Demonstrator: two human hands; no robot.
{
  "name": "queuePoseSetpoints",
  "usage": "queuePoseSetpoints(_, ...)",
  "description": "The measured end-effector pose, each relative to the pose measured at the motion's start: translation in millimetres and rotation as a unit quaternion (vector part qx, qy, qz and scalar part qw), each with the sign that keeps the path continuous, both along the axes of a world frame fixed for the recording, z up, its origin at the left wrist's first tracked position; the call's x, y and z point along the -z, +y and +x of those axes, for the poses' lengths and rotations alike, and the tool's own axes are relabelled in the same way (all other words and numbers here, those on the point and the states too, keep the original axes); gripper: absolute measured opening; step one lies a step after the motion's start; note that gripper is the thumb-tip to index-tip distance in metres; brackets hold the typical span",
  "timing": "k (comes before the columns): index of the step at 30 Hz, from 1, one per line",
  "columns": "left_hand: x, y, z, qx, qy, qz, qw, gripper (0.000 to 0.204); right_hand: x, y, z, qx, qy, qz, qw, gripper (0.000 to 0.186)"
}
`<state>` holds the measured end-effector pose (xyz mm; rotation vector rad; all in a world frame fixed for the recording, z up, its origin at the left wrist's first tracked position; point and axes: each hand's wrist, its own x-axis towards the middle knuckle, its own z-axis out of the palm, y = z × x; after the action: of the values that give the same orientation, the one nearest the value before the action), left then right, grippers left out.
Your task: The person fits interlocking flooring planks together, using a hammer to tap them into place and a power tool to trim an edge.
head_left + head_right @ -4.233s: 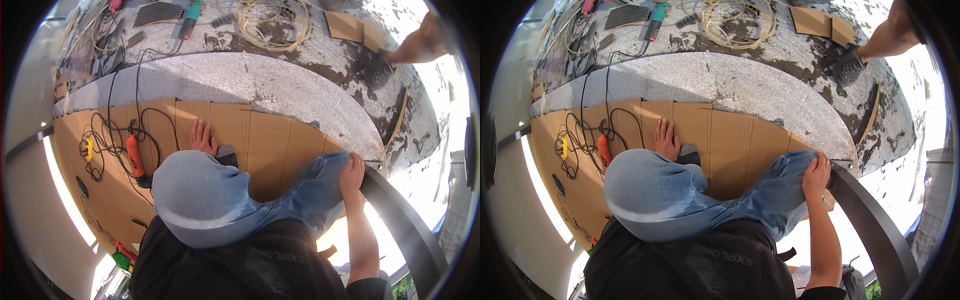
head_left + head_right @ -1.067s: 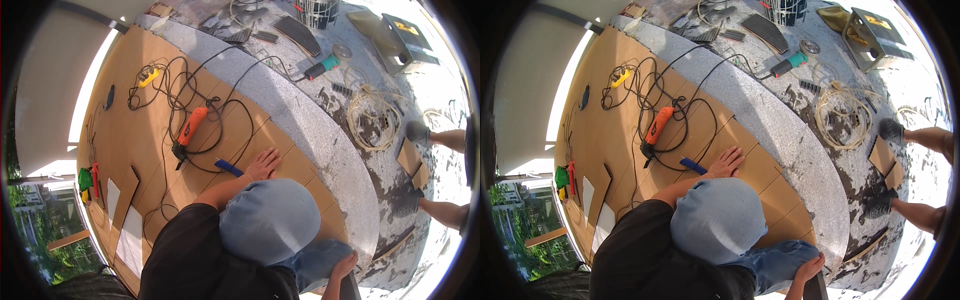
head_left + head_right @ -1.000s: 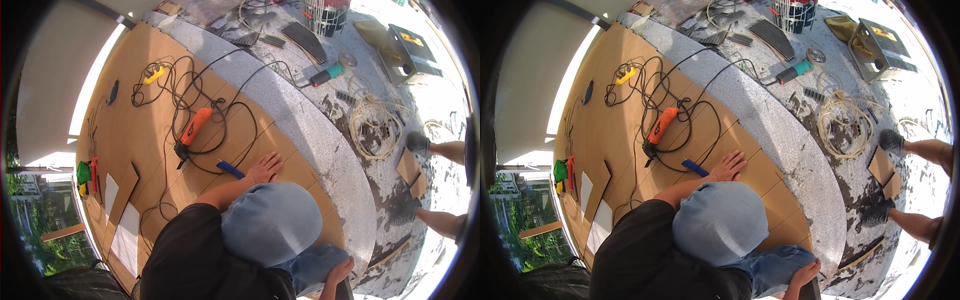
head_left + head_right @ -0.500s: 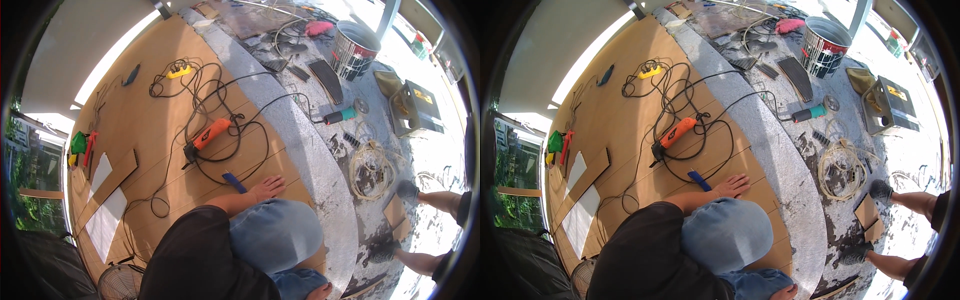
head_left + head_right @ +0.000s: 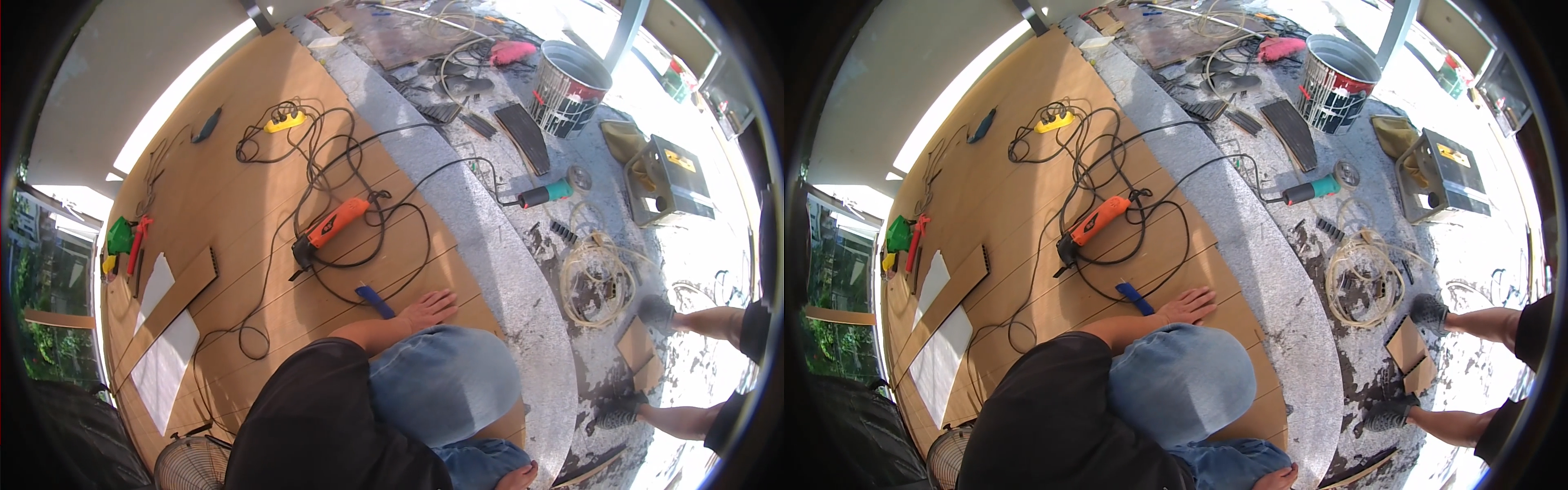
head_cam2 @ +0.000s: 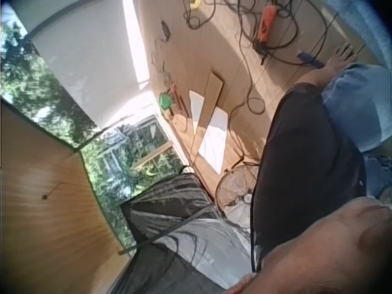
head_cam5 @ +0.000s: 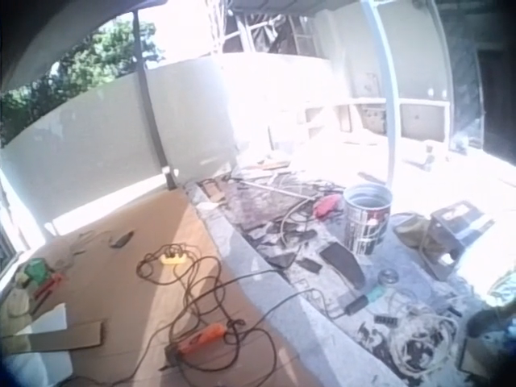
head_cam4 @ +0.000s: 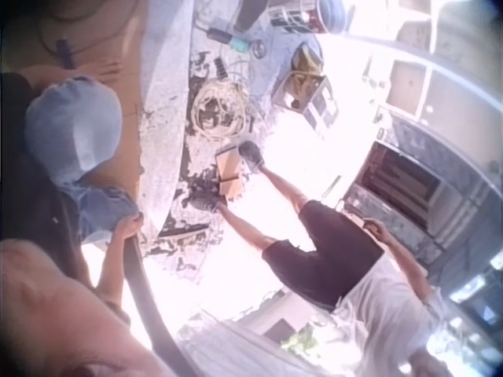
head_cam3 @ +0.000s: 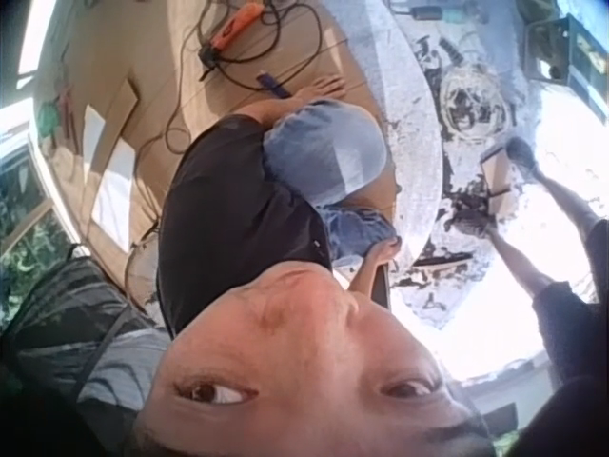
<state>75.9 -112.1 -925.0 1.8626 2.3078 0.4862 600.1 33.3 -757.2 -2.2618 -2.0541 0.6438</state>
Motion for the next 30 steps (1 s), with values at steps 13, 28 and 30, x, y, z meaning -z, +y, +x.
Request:
queuePoseSetpoints(13, 7, -1, -1, -0.003, -0.003, -0.003, 1.000, 0.055, -6, -1, -9, 0.010, -0.001, 0.006, 1.000, 0.047)
queuePoseSetpoints(28, 12, -17, 4, -0.005, -0.011, 0.000, 1.000, 0.057, -2, -6, -1, -0.001, -0.013, -0.029, 0.999, 0.048)
queuePoseSetpoints(30, 7, -3, 1, 0.001, -0.008, -0.004, 1.000, 0.058, 19, 4, 17, 0.002, -0.005, -0.009, 1.000, 0.047)
